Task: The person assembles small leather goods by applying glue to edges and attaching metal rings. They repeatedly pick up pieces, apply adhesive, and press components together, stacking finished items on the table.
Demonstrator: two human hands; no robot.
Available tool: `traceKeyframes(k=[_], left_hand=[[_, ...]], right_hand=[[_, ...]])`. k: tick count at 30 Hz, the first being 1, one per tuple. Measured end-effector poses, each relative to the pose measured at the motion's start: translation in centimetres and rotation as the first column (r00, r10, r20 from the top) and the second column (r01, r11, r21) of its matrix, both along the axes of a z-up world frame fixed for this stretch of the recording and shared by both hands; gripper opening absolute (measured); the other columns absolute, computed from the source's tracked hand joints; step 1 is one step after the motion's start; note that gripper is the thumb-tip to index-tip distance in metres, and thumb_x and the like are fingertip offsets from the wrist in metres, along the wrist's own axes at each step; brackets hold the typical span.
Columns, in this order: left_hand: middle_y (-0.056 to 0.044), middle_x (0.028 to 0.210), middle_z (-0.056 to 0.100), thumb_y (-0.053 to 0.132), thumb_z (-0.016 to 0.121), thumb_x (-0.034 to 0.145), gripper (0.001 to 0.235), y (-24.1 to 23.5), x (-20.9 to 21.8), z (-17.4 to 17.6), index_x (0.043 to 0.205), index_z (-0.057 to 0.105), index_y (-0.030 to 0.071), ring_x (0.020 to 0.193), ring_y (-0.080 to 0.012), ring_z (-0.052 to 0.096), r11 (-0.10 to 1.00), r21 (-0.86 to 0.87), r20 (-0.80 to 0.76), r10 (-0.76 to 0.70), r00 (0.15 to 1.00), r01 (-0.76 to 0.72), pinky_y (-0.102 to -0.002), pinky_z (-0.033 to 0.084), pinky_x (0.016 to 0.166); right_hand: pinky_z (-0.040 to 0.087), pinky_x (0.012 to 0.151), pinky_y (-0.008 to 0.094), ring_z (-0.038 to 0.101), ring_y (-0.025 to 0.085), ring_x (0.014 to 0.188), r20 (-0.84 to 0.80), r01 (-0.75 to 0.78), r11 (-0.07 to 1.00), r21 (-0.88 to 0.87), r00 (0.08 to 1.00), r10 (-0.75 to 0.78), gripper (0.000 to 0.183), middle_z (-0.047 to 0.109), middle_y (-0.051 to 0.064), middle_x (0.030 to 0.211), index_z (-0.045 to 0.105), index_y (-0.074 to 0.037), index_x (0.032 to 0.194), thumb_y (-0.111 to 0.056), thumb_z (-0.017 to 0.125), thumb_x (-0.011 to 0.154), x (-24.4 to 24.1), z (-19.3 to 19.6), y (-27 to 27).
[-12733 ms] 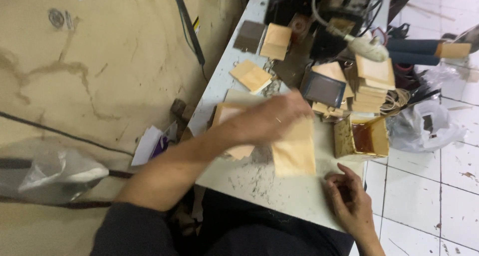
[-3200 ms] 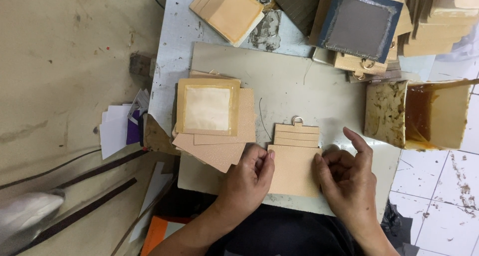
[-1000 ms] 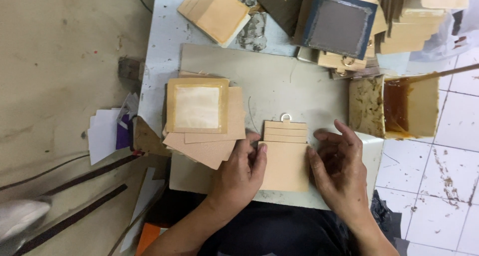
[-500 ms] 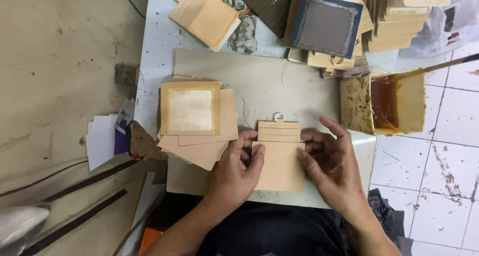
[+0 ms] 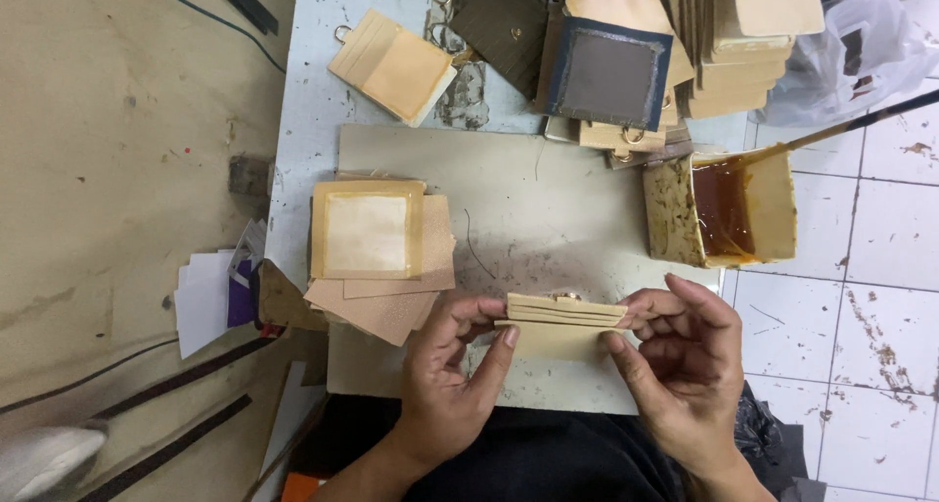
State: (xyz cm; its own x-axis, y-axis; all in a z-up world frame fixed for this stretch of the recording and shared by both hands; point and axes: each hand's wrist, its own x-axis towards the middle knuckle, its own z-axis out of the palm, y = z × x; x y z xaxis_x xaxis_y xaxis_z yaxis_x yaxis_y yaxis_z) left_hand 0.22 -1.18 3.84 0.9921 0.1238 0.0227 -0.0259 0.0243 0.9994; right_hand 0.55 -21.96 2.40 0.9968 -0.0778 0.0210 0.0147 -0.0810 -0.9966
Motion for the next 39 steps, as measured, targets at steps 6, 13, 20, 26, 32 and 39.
traceKeyframes(k=[6, 13, 20, 26, 32, 39], left_hand=[[-0.011, 0.104, 0.064, -0.005, 0.066, 0.095, 0.016, -0.2, -0.5, -0.1, 0.111, 0.063, -0.002, 0.093, -0.0162, 0.067, 0.999, -0.044, 0.071, 0.006, 0.997, -0.003, -0.024, 0.059, 0.088], [-0.007, 0.099, 0.069, -0.004, 0.069, 0.094, 0.019, -0.3, -1.0, -0.5, 0.112, 0.064, 0.002, 0.091, -0.0125, 0.068, 0.993, -0.117, -0.005, -0.005, 1.0, 0.004, -0.022, 0.058, 0.081], [-0.005, 0.091, 0.071, 0.001, 0.073, 0.093, 0.019, -0.2, -0.7, -1.5, 0.111, 0.067, 0.003, 0.085, -0.0111, 0.066, 0.973, -0.231, -0.199, -0.019, 0.98, -0.028, -0.023, 0.053, 0.077], [-0.007, 0.099, 0.075, 0.002, 0.072, 0.093, 0.02, -0.4, -0.6, -1.3, 0.112, 0.068, 0.002, 0.09, -0.0123, 0.069, 0.97, -0.243, -0.215, -0.03, 0.976, -0.023, -0.024, 0.055, 0.08], [-0.009, 0.102, 0.077, 0.0, 0.072, 0.093, 0.02, -0.5, -0.6, -1.1, 0.112, 0.068, 0.001, 0.094, -0.0135, 0.071, 0.966, -0.257, -0.203, -0.041, 0.978, -0.013, -0.025, 0.057, 0.084], [-0.006, 0.098, 0.074, 0.0, 0.073, 0.092, 0.02, -0.5, -0.8, -1.8, 0.112, 0.068, 0.002, 0.087, -0.0103, 0.066, 0.965, -0.26, -0.24, -0.034, 0.97, -0.031, -0.023, 0.052, 0.078]], right_hand=[[0.061, 0.086, 0.023, 0.068, 0.016, 0.095, 0.029, -0.001, 0.999, 0.037, 1.0, 0.0, 0.067, 0.065, 0.017, 0.105, 0.04, -0.006, 0.144, 0.007, 0.072, 0.086, -0.4, -0.1, -0.2], [0.057, 0.094, 0.028, 0.066, 0.015, 0.099, -0.004, -0.001, 0.996, 0.084, 1.0, 0.001, 0.062, 0.065, 0.014, 0.098, 0.043, -0.003, 0.143, 0.006, 0.071, 0.087, 0.1, 0.6, -0.1], [0.05, 0.082, 0.024, 0.06, 0.014, 0.089, -0.187, -0.019, 0.966, 0.257, 0.98, 0.069, 0.064, 0.065, 0.014, 0.101, 0.044, -0.008, 0.144, 0.006, 0.07, 0.087, 0.8, 0.3, -0.2], [0.055, 0.094, 0.031, 0.07, 0.019, 0.096, -0.245, 0.026, 0.945, 0.327, 0.968, 0.058, 0.066, 0.071, 0.018, 0.099, 0.042, -0.007, 0.147, 0.006, 0.068, 0.087, 1.0, 0.5, -0.2], [0.055, 0.093, 0.031, 0.071, 0.02, 0.091, -0.259, 0.039, 0.945, 0.324, 0.965, 0.049, 0.068, 0.073, 0.019, 0.096, 0.041, -0.006, 0.148, 0.006, 0.068, 0.087, 1.2, 0.6, -0.2], [0.054, 0.089, 0.029, 0.068, 0.017, 0.088, -0.26, 0.053, 0.953, 0.297, 0.965, 0.028, 0.065, 0.071, 0.016, 0.091, 0.04, -0.004, 0.148, 0.003, 0.067, 0.089, 1.4, 0.6, -0.1]])
